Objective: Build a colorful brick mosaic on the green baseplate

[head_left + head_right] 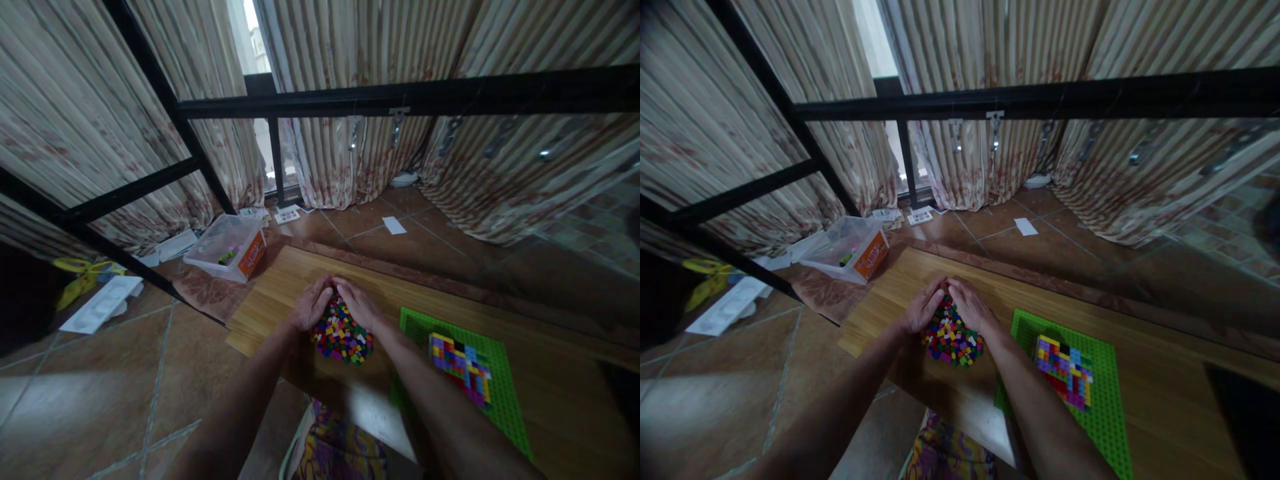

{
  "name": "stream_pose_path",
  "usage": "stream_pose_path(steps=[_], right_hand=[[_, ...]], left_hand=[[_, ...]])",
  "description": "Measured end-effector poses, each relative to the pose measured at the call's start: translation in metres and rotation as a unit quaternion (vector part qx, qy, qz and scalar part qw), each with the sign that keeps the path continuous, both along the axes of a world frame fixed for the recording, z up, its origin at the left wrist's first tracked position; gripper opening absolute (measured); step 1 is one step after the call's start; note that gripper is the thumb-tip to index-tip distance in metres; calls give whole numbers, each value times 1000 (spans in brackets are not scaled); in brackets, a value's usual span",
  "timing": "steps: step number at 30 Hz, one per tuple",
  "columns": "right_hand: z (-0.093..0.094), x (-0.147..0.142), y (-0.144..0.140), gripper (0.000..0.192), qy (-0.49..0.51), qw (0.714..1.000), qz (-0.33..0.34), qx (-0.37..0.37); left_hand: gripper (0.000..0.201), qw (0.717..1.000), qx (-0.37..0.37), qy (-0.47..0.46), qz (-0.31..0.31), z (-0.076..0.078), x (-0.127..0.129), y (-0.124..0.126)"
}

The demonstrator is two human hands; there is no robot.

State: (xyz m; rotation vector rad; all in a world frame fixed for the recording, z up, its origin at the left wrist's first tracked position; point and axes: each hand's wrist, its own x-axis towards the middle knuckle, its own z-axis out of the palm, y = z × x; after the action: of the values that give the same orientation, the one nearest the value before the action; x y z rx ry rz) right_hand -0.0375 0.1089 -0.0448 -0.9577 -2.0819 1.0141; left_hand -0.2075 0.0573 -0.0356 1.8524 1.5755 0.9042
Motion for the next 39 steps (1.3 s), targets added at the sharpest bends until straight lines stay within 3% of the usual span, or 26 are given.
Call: stream_pose_path(steps=[5, 12, 15, 19, 24, 27, 31, 35, 39], right_hand=[[5, 6, -7, 47, 34, 998, -39, -44], [5, 6, -14, 47, 94, 990, -49, -91], [4, 11, -10, 48, 119, 982, -119, -89], [6, 27, -9, 30, 81, 976, -195, -50], [10, 39, -23, 19, -39, 987, -158, -8], [11, 35, -27, 19, -114, 986, -120, 33], [14, 27, -28, 15, -143, 981, -125, 42], [24, 22, -35, 15, -124, 980, -148, 44], [42, 19, -62, 12, -38, 986, -155, 50]], left_hand=[[50, 998, -27, -60, -11, 4, -1, -7], [46, 996, 7, -86, 27, 2, 5, -13], [50, 990, -1, -121, 73, 2, 0, -15], [51, 981, 14, -118, 153, 1, -23, -23], [46, 969, 33, -25, 242, -5, -43, -39], [42, 970, 42, 30, 238, -7, -40, -41], [42, 973, 43, 57, 220, -5, -37, -38], [44, 972, 46, 66, 223, -4, -39, -37], [45, 973, 51, 77, 214, -5, -42, -35]])
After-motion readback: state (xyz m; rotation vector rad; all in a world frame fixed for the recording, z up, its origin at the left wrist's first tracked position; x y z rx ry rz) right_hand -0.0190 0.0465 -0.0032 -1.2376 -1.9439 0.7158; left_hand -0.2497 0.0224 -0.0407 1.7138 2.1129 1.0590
